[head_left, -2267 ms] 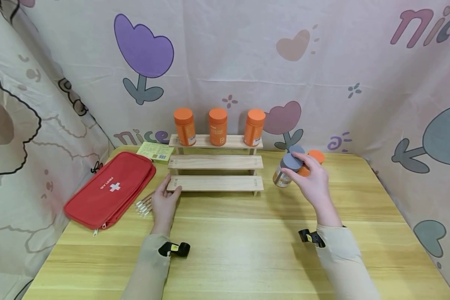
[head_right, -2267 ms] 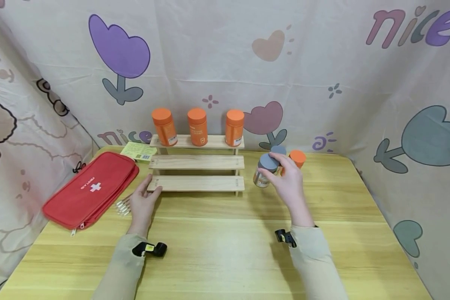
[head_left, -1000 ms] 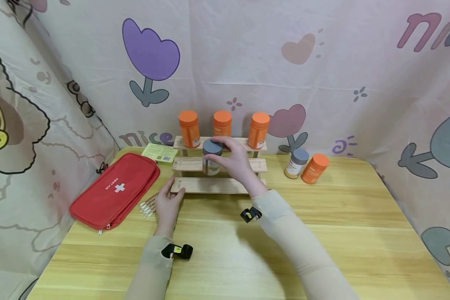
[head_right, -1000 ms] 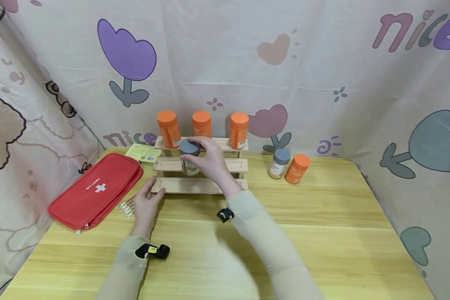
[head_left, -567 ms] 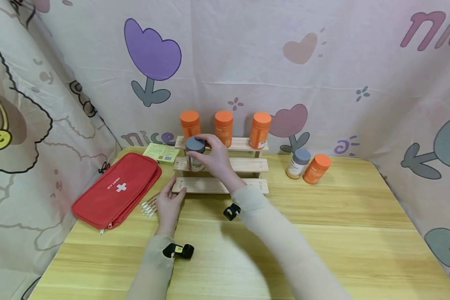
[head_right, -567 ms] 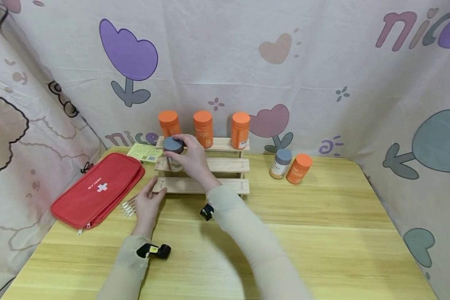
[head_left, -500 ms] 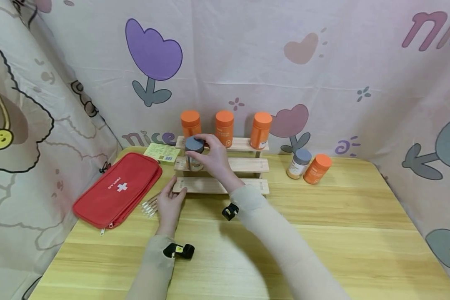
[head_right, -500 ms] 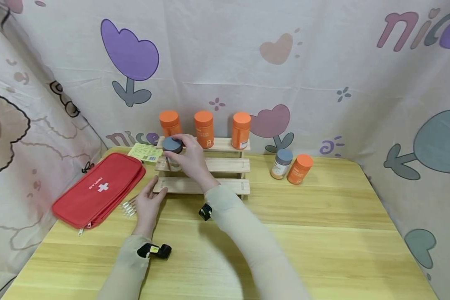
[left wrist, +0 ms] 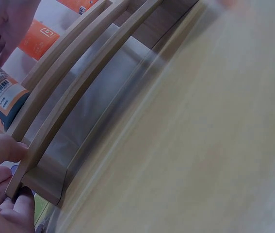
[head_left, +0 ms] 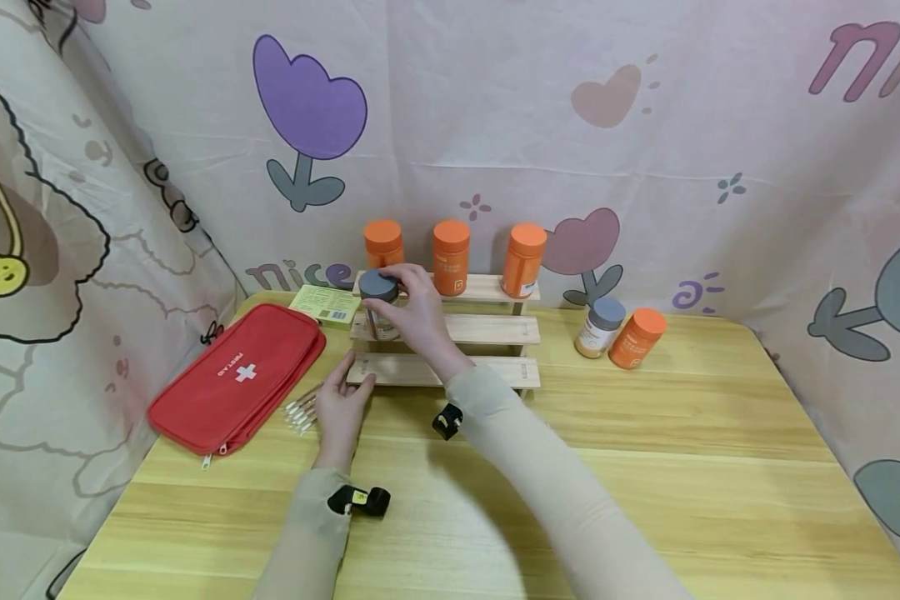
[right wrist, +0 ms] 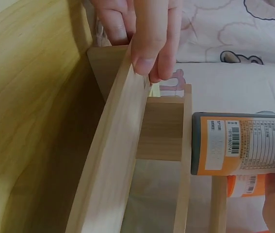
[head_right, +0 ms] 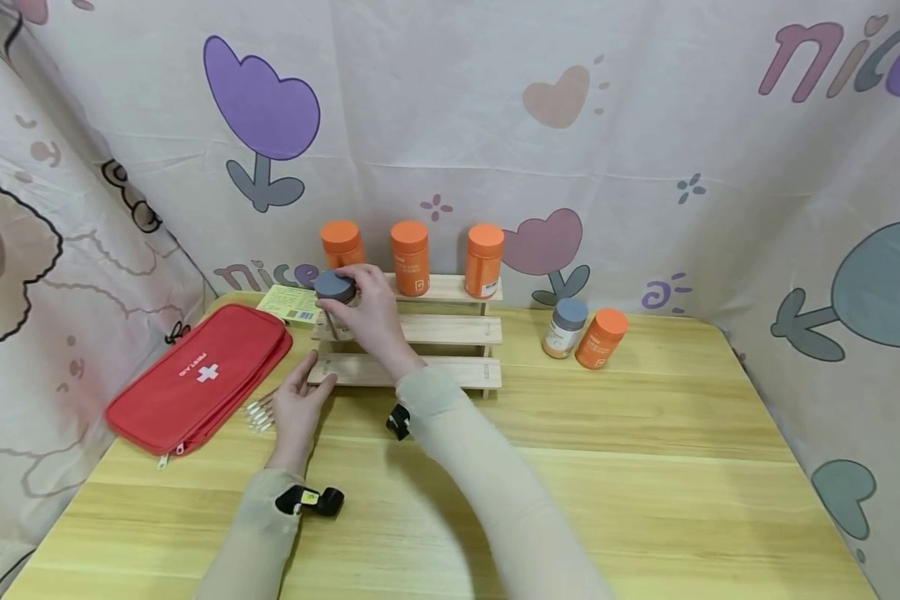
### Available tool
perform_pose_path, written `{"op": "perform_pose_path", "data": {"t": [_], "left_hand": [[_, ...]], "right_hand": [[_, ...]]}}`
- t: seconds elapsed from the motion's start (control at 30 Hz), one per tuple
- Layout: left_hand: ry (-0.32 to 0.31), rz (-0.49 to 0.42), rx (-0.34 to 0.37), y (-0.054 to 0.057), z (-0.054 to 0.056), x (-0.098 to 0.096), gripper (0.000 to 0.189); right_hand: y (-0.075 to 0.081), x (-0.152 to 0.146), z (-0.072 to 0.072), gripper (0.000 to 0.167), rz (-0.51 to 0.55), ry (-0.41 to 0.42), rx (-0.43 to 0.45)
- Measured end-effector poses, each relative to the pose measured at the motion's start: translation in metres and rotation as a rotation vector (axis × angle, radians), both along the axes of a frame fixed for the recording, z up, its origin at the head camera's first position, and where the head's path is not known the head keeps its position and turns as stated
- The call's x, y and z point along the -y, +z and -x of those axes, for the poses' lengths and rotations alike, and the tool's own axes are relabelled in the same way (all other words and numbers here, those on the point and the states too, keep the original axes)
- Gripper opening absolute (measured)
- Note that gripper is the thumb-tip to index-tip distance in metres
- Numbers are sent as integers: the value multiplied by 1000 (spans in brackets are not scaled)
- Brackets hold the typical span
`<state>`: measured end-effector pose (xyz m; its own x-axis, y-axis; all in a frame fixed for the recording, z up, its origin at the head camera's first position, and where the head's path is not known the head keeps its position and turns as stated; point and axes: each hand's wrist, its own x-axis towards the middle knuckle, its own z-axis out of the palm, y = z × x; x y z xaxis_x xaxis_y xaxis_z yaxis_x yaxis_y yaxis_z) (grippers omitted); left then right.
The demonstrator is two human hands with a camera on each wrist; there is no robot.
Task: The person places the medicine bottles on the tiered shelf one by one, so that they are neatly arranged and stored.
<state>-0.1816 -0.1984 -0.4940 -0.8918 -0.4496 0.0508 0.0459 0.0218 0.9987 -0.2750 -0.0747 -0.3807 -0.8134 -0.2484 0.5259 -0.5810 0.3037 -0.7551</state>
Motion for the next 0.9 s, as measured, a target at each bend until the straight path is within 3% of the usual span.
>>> {"op": "perform_pose_path", "data": {"t": [0.17, 0.4, 0.7, 0.9], "left_hand": [[-10, -6, 16, 6, -2, -1, 58], [-29, -14, 18, 26, -10, -5, 58], [-13, 22, 14, 2, -1, -1, 58], [1, 21, 1, -2, 1, 0, 56]], "right_hand": [[-1, -2, 1, 50, -8, 25, 3], [0, -9, 2, 52, -48, 49, -3], [-5, -46, -13, 56, -16, -15, -38], [-22, -85, -30, 44, 89, -41, -18]]}}
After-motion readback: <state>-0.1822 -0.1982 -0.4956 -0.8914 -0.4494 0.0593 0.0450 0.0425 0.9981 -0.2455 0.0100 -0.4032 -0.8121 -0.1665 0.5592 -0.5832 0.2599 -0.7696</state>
